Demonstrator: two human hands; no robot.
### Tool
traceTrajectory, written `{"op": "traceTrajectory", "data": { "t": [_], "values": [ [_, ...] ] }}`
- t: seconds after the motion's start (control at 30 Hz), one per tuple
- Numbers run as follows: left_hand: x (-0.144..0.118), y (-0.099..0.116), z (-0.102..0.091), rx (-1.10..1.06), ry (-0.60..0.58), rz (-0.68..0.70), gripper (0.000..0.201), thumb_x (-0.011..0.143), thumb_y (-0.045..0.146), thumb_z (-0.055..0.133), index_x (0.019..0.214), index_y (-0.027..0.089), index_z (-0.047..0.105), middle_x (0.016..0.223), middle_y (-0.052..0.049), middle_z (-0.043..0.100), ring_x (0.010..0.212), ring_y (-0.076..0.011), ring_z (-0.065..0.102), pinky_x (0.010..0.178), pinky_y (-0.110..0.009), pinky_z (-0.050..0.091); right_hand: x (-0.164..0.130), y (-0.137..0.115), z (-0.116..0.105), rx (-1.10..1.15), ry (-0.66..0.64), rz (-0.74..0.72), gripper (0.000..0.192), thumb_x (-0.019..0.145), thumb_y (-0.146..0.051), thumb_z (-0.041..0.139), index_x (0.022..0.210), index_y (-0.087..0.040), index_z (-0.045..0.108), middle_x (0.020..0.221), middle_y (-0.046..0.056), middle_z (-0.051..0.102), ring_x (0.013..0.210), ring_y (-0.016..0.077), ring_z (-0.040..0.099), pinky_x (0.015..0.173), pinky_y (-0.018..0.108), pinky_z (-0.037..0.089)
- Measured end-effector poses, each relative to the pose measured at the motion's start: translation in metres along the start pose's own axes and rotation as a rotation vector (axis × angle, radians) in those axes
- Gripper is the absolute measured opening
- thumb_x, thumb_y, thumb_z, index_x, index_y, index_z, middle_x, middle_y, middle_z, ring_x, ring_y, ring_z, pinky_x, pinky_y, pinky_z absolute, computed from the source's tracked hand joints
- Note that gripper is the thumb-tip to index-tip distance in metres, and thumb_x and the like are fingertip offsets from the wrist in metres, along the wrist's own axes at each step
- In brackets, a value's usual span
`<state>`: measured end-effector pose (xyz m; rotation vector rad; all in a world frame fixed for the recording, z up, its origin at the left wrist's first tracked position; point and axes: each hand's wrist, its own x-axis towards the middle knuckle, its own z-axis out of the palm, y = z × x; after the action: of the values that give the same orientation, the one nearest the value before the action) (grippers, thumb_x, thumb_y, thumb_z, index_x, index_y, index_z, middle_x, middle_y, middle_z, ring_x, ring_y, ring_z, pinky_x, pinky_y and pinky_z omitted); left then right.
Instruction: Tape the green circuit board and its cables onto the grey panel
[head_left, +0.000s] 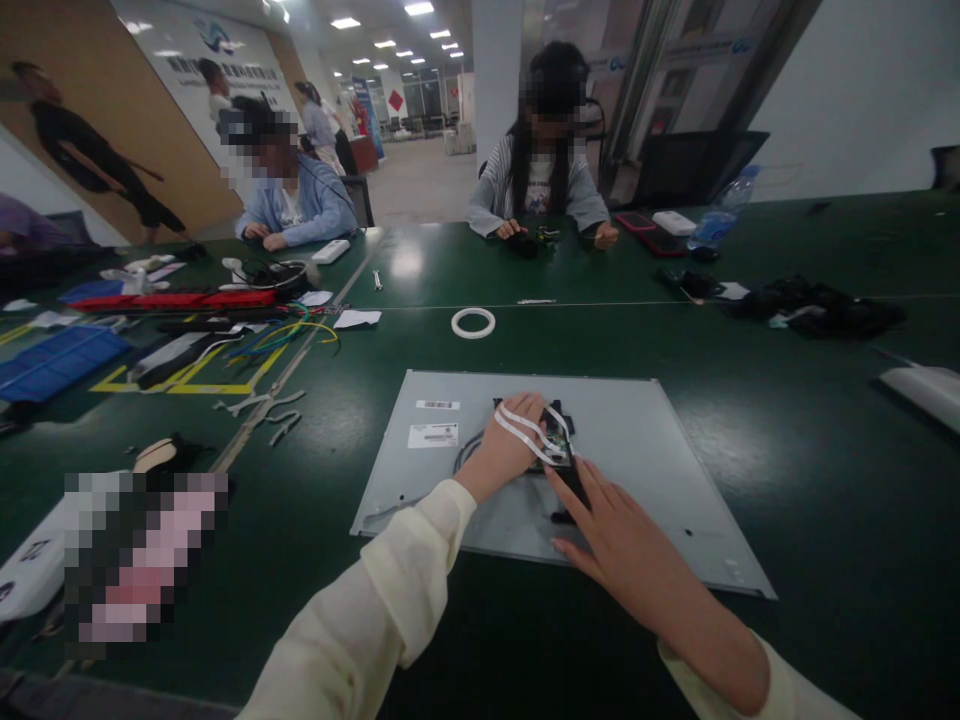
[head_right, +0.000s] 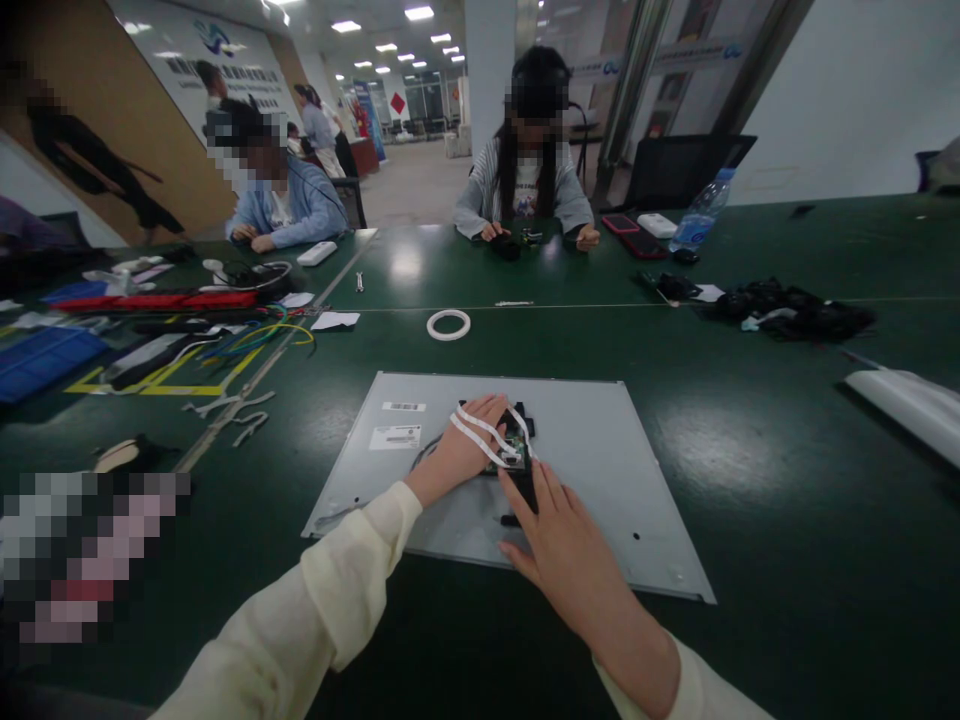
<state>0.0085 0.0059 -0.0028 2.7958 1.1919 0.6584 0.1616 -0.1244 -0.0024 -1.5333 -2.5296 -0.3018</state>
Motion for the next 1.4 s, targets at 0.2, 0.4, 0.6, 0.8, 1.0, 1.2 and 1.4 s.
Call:
{"op": "traceTrajectory", "data": {
  "t": [0.2,0.4,0.6,0.8,1.0,1.2,1.4],
  "values": [
    [0.001,0.002,-0.002,-0.024,0.0,-0.035,0.032,0.087,0.018,0.04,0.117,0.009,0.045,0.119,-0.015,0.056,0.116,-0.024,0.051,0.099,-0.039,0.04,0.001,0.001,-0.003,-0.01,0.013,-0.022,0.069,0.075,-0.043,0.065,0.135,-0.018,0.042,0.133,0.025,0.04,0.117,0.0377,0.047,0.085,0.048,0.049],
    [0.0,0.002,0.0,-0.041,0.027,-0.054,0.033,0.087,0.018,0.042,0.118,0.007,0.044,0.117,-0.016,0.058,0.115,-0.0233,0.052,0.099,-0.038,0.04,0.003,0.006,-0.01,-0.004,0.006,-0.063,0.057,0.085,-0.046,0.052,0.132,-0.016,0.046,0.127,0.025,0.047,0.112,0.0348,0.052,0.083,0.046,0.05],
    [0.0,0.0,-0.001,-0.007,0.003,0.02,0.033,0.088,0.017,0.04,0.118,0.008,0.049,0.122,-0.015,0.057,0.118,-0.0229,0.05,0.103,-0.039,0.037,0.006,0.006,-0.013,0.015,0.034,-0.058,0.051,0.088,-0.049,0.044,0.127,-0.016,0.052,0.122,0.024,0.051,0.108,0.033,0.055,0.081,0.045,0.051],
    [0.0,-0.002,0.001,0.017,-0.001,0.023,0.033,0.088,0.018,0.041,0.118,0.008,0.051,0.123,-0.015,0.057,0.118,-0.0218,0.05,0.102,-0.038,0.038,0.013,0.011,-0.021,0.112,0.023,0.041,0.04,0.092,-0.042,0.037,0.111,-0.016,0.061,0.102,0.014,0.063,0.091,0.0253,0.061,0.077,0.039,0.051],
    [0.0,-0.002,0.001,-0.013,0.016,0.031,0.03,0.088,0.018,0.04,0.114,0.008,0.053,0.121,-0.014,0.058,0.117,-0.0227,0.051,0.103,-0.038,0.038,0.02,0.025,-0.02,0.293,0.111,0.228,0.031,0.093,-0.031,0.035,0.091,-0.017,0.062,0.089,0.008,0.065,0.079,0.02,0.062,0.07,0.033,0.05],
    [0.004,0.003,-0.02,-0.115,0.062,-0.052,0.041,0.089,0.024,0.041,0.127,0.009,0.038,0.125,-0.017,0.053,0.115,-0.0231,0.052,0.098,-0.039,0.042,0.027,0.031,-0.022,0.698,0.249,0.376,0.03,0.091,-0.036,0.039,0.095,-0.018,0.062,0.096,0.008,0.064,0.085,0.0176,0.061,0.071,0.028,0.051],
    [0.007,0.021,-0.047,-0.14,0.121,0.0,0.046,0.091,0.024,0.034,0.135,0.01,0.028,0.134,-0.016,0.045,0.123,-0.0235,0.044,0.103,-0.039,0.038,0.033,0.032,-0.024,1.196,0.162,0.595,0.042,0.085,-0.052,0.044,0.096,-0.015,0.062,0.096,0.01,0.065,0.075,0.0169,0.061,0.06,0.026,0.049]
  ]
}}
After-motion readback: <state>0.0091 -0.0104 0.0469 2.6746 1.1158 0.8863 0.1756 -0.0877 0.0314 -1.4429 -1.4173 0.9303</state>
